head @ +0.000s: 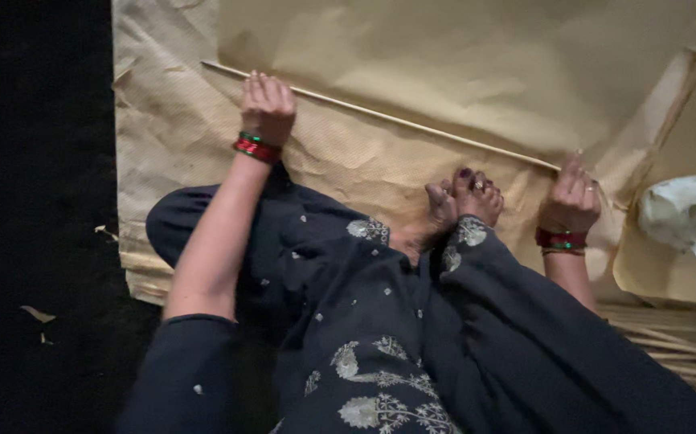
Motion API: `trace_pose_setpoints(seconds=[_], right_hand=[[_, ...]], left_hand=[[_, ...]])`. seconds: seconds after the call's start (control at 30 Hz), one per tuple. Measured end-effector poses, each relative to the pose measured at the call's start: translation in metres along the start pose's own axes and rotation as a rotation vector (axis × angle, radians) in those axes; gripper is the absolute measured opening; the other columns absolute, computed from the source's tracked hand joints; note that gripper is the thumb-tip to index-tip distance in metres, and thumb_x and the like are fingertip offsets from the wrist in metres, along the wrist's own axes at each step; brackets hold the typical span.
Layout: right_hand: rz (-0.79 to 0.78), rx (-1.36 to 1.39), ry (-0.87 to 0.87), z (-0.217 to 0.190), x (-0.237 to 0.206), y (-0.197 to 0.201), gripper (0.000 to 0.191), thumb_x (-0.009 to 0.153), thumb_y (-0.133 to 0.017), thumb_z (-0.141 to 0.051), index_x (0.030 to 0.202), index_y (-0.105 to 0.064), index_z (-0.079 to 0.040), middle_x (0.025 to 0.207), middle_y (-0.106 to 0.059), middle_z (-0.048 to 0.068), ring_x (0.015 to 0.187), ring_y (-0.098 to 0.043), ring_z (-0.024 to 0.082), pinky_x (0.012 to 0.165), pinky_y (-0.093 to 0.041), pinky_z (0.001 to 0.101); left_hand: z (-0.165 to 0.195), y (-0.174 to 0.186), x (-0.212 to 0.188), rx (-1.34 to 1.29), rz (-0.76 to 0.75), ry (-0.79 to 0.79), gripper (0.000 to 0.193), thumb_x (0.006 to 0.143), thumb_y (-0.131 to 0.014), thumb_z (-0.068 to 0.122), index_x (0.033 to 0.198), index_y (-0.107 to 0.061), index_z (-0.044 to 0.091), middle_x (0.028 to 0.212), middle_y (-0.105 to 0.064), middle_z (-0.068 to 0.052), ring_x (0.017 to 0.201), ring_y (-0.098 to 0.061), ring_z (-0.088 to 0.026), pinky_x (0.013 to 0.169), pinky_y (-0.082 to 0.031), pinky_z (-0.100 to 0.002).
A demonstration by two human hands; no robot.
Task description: The person sits on the floor and rolls a sheet of paper around a thin wooden stick, smoothing and pressing the paper with both hands to form a tight roll. They then set the finished stick aside with a pile of similar sticks and reach for another paper sheet.
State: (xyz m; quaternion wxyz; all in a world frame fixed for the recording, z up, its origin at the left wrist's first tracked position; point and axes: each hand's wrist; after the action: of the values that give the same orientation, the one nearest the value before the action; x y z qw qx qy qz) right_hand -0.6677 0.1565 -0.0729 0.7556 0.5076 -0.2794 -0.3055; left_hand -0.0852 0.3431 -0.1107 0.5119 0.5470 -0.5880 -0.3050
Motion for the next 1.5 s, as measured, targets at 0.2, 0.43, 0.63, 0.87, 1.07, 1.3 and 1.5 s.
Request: trace_pose_setpoints(seconds=[0.2,0.43,0.63,0.87,1.07,1.3,1.5], right_hand=[[-0.233,0.007,-0.216,-0.037,0.009,-0.018,0.071,0.102,-0.055,-0.037,0.155,-0.04,0.008,0.151,-0.044,0.032,0.144,-0.04,0.044,0.118,-0.031,0.0512],[-0.519,0.338,-0.596,-0.071,0.052,0.054,0.112,0.1,-0.044,-0.074,0.161,-0.01,0.014,0.165,-0.006,0.042,0.156,-0.002,0.052,0.125,0.003,0.0642],[-0.57,0.357,-0.717,-0.08,0.094,0.086,0.112,0.102,-0.04,-0.076,0.163,0.001,0.009,0.17,0.003,0.037,0.161,0.006,0.045,0.124,0.007,0.0683],[-0.646,0.331,-0.781,-0.081,0.119,0.099,0.107,0.103,-0.035,-0.074,0.165,0.003,0.003,0.172,0.004,0.033,0.162,0.007,0.041,0.121,0.009,0.0732],[-0.617,0.303,-0.758,-0.078,0.128,0.105,0.106,0.104,-0.03,-0.078,0.167,0.002,0.001,0.174,0.005,0.03,0.164,0.006,0.041,0.123,0.007,0.0727],[-0.615,0.37,-0.653,-0.072,0.098,0.098,0.1,0.101,-0.031,-0.076,0.17,-0.005,-0.008,0.175,0.005,0.023,0.163,0.006,0.039,0.118,0.008,0.0785],[-0.504,0.407,-0.538,-0.067,0.054,0.109,0.093,0.096,-0.049,-0.062,0.162,-0.023,0.0,0.167,-0.021,0.023,0.153,-0.009,0.046,0.108,0.004,0.08]], left_hand=[[0.021,0.005,0.004,-0.049,-0.075,0.134,0.037,0.106,-0.055,0.017,0.125,-0.066,-0.014,0.128,-0.061,-0.04,0.122,-0.06,-0.052,0.105,-0.047,-0.06],[0.039,0.048,0.027,-0.433,-0.36,0.423,0.079,0.1,-0.052,0.034,0.152,-0.03,-0.021,0.158,-0.024,-0.043,0.149,-0.022,-0.056,0.125,-0.018,-0.058],[0.046,0.076,0.061,-0.466,-0.408,0.524,0.087,0.107,-0.046,0.045,0.16,-0.015,-0.016,0.166,-0.01,-0.038,0.157,-0.011,-0.051,0.13,-0.008,-0.056],[0.046,0.085,0.091,-0.417,-0.537,0.587,0.092,0.102,-0.045,0.049,0.16,-0.008,-0.013,0.168,-0.006,-0.035,0.159,-0.008,-0.046,0.132,-0.005,-0.053],[0.043,0.084,0.1,-0.389,-0.595,0.554,0.09,0.105,-0.042,0.049,0.161,-0.008,-0.012,0.169,-0.005,-0.034,0.161,-0.006,-0.045,0.133,-0.003,-0.052],[0.027,0.075,0.068,-0.559,-0.518,0.365,0.083,0.11,-0.044,0.052,0.163,-0.021,-0.008,0.17,-0.01,-0.032,0.159,-0.008,-0.047,0.131,-0.007,-0.055],[0.026,0.068,0.007,-0.365,-0.304,0.166,0.074,0.104,-0.062,0.04,0.156,-0.041,-0.008,0.159,-0.037,-0.036,0.147,-0.034,-0.049,0.123,-0.024,-0.056]])
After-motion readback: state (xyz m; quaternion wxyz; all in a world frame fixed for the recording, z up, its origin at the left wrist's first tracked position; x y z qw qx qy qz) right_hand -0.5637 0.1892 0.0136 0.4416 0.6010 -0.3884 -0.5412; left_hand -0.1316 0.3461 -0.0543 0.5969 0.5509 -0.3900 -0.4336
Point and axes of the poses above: each hand's wrist, its own x-axis towards the middle knuckle, its own y-axis out of the back of the hand, z = x × y
